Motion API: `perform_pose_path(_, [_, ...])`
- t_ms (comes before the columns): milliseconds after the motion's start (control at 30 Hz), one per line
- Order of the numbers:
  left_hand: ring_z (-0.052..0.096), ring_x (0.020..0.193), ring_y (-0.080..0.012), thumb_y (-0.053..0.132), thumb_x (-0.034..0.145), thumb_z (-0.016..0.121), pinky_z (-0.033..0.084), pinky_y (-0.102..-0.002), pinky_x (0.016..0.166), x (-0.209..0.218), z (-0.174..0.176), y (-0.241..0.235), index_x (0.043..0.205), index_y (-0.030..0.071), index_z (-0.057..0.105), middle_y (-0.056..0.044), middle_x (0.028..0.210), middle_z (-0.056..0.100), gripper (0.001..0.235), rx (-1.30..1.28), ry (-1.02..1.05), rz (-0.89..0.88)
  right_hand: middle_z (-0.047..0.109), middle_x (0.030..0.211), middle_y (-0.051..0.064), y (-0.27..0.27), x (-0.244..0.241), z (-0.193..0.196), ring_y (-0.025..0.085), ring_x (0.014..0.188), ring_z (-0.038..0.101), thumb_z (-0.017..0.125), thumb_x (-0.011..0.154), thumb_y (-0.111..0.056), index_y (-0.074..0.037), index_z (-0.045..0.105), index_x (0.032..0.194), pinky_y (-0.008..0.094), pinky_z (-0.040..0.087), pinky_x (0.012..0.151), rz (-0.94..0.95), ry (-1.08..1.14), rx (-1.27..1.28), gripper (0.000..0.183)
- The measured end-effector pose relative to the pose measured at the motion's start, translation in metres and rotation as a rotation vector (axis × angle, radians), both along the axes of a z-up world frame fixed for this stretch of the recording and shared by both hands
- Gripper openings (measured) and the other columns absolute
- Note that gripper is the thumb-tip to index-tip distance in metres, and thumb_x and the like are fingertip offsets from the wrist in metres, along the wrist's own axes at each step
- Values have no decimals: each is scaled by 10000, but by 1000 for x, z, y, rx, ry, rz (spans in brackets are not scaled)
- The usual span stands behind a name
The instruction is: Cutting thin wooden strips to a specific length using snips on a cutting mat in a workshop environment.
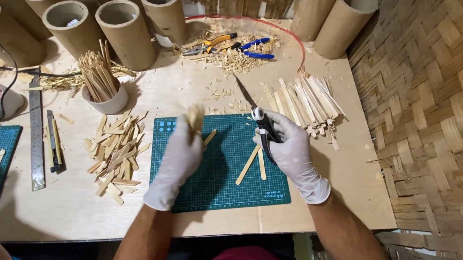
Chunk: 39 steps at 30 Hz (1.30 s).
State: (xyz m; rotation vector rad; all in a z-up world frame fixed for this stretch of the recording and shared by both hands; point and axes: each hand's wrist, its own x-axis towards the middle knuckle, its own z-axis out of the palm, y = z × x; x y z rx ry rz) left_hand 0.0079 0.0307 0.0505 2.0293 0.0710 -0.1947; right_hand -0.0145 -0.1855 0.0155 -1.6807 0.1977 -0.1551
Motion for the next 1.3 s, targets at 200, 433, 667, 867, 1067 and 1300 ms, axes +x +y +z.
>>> perform_pose_path(200, [739, 989, -380, 159, 993, 615, 594, -505, 845, 9, -11, 24, 1242, 70, 649, -195, 1098, 722, 267, 144, 107, -28, 768, 961, 127, 2, 2, -4, 157, 912, 728, 903, 717, -59, -109, 678, 1303, 283, 591, 889, 15, 33, 3, 630])
perform_pose_path(433, [748, 949, -373, 312, 830, 821, 616, -514, 829, 20, -88, 11, 1052, 197, 717, -54, 985, 707, 271, 665, 77, -124, 768, 948, 124, -3, 4, -9, 160, 913, 736, 897, 721, -48, -126, 684, 1295, 285, 591, 884, 7, 36, -32, 617])
perform_pose_path(667, [756, 923, -362, 378, 906, 734, 598, -479, 790, 25, -79, 6, 981, 141, 716, -112, 883, 742, 249, 564, 165, -135, 766, 926, 123, -1, 3, -4, 144, 889, 721, 878, 734, -42, -125, 677, 1309, 285, 588, 873, 7, 37, -26, 615])
perform_pose_path(867, [534, 527, -104, 90, 905, 728, 435, -231, 522, 19, -49, -1, 931, 51, 657, -54, 659, 641, 86, -439, 1, -36, 767, 923, 131, 3, 2, -7, 164, 875, 730, 888, 716, -34, -88, 671, 1305, 295, 594, 863, 6, 50, 66, 630])
perform_pose_path(1067, [503, 615, -59, 67, 1004, 614, 422, -211, 586, 29, -71, 3, 1211, 12, 658, -80, 848, 726, 218, -667, -209, -2, 766, 931, 137, 1, 3, -10, 173, 883, 731, 886, 718, -24, -64, 655, 1320, 305, 591, 867, 7, 50, 96, 646])
perform_pose_path(1300, [576, 809, -140, 108, 1045, 585, 435, -255, 724, 38, -92, 1, 1071, 62, 670, -75, 880, 694, 100, -658, -451, -13, 756, 929, 127, -3, 4, -15, 167, 890, 719, 873, 734, -21, -64, 647, 1332, 301, 588, 862, 6, 38, 114, 642])
